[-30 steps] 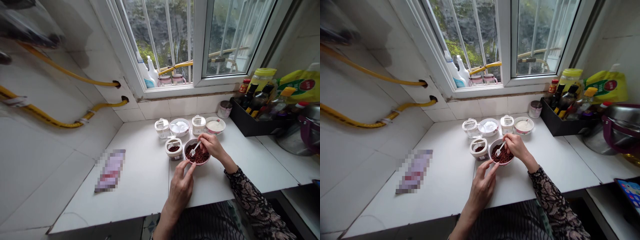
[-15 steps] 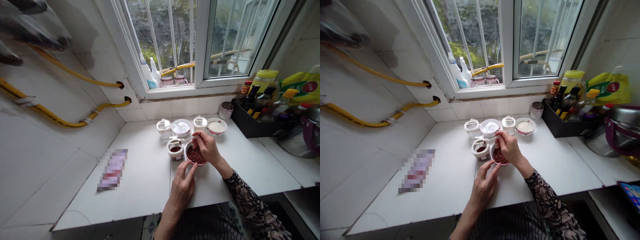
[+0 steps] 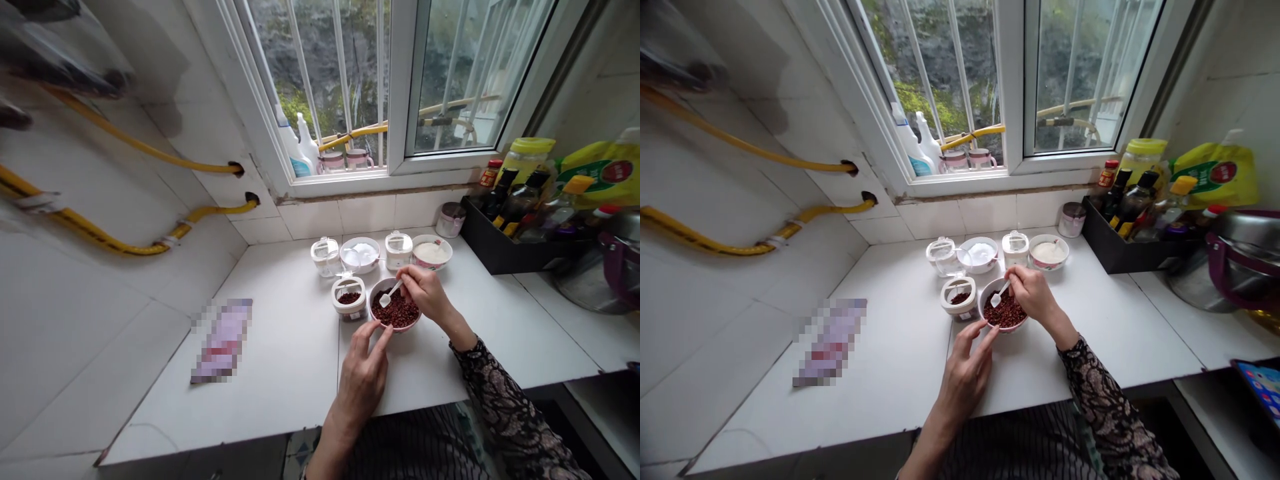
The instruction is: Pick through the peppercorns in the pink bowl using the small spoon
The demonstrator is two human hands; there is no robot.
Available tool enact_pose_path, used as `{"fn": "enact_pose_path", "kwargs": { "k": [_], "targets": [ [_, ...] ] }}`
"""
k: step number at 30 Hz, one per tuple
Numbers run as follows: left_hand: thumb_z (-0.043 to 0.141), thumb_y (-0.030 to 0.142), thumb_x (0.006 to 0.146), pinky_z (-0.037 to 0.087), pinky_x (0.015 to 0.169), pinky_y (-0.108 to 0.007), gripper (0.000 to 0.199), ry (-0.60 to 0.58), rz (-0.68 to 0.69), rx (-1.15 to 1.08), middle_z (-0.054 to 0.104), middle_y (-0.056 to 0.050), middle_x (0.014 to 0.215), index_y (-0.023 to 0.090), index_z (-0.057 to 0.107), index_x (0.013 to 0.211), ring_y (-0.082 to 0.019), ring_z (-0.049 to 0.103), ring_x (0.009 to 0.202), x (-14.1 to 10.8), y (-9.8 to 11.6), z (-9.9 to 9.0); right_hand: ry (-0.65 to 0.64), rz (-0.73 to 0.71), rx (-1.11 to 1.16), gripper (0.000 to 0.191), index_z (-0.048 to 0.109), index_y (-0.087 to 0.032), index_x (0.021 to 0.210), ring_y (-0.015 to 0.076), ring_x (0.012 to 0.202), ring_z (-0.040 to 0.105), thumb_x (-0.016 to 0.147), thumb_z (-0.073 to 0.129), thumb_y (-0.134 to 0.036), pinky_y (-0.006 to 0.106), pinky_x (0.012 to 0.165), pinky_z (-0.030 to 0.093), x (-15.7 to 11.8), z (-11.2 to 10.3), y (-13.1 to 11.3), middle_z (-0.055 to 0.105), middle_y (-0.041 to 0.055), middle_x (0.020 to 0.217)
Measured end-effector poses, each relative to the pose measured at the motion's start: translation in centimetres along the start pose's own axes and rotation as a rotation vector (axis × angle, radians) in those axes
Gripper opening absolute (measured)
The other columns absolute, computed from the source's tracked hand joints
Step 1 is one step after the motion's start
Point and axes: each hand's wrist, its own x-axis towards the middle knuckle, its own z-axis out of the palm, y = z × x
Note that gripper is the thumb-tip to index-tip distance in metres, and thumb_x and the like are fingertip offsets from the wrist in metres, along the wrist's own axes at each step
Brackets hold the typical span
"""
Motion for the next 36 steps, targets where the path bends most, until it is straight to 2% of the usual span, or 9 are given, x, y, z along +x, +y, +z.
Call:
{"fn": "enact_pose_path", "kwargs": {
  "k": [4,8,12,15,36],
  "targets": [
    [0.044,-0.005,0.088,0.055,0.1,-0.039,0.057,-0.003,0.0,0.006,0.053,-0.014,0.128,0.019,0.051,0.139,-0.023,0.054,0.123,0.0,0.0,0.0,-0.096,0.005,-0.152,0.019,0.058,-0.021,0.078,0.0134,0.047,0.052,0.09,0.045,-0.016,0.024,0.051,0.04,-0.2,0.9,0.0,0.056,-0.0038,0.051],
    [0.043,-0.003,0.089,0.056,0.098,-0.039,0.059,0.002,-0.004,0.008,0.054,-0.014,0.128,0.022,0.049,0.142,-0.024,0.055,0.123,0.0,0.0,0.0,-0.15,0.067,-0.075,0.019,0.057,-0.021,0.076,0.0129,0.044,0.053,0.09,0.045,-0.015,0.024,0.05,0.042,-0.3,1.5,-0.2,0.056,-0.0047,0.049],
    [0.043,-0.003,0.09,0.057,0.096,-0.04,0.06,-0.002,-0.008,0.014,0.054,-0.014,0.128,0.024,0.047,0.144,-0.024,0.056,0.122,0.0,0.0,0.0,-0.101,0.178,0.087,0.016,0.056,-0.022,0.076,0.0127,0.038,0.053,0.088,0.045,-0.02,0.023,0.043,0.041,-0.1,1.0,0.1,0.059,-0.005,0.049],
    [0.043,-0.003,0.089,0.057,0.096,-0.04,0.061,-0.003,-0.012,0.016,0.055,-0.013,0.128,0.023,0.048,0.143,-0.024,0.056,0.122,0.0,0.0,0.0,-0.07,0.202,0.138,0.015,0.057,-0.021,0.077,0.0124,0.037,0.053,0.087,0.047,-0.024,0.022,0.04,0.04,0.2,0.6,0.4,0.059,-0.0052,0.05],
    [0.043,-0.003,0.089,0.055,0.098,-0.039,0.061,0.004,-0.018,0.0,0.055,-0.013,0.128,0.023,0.049,0.143,-0.024,0.056,0.122,-0.1,0.0,0.0,-0.058,0.176,0.023,0.016,0.057,-0.021,0.076,0.0116,0.037,0.053,0.087,0.046,-0.02,0.023,0.042,0.039,0.1,0.5,0.6,0.058,-0.006,0.049]
  ]
}}
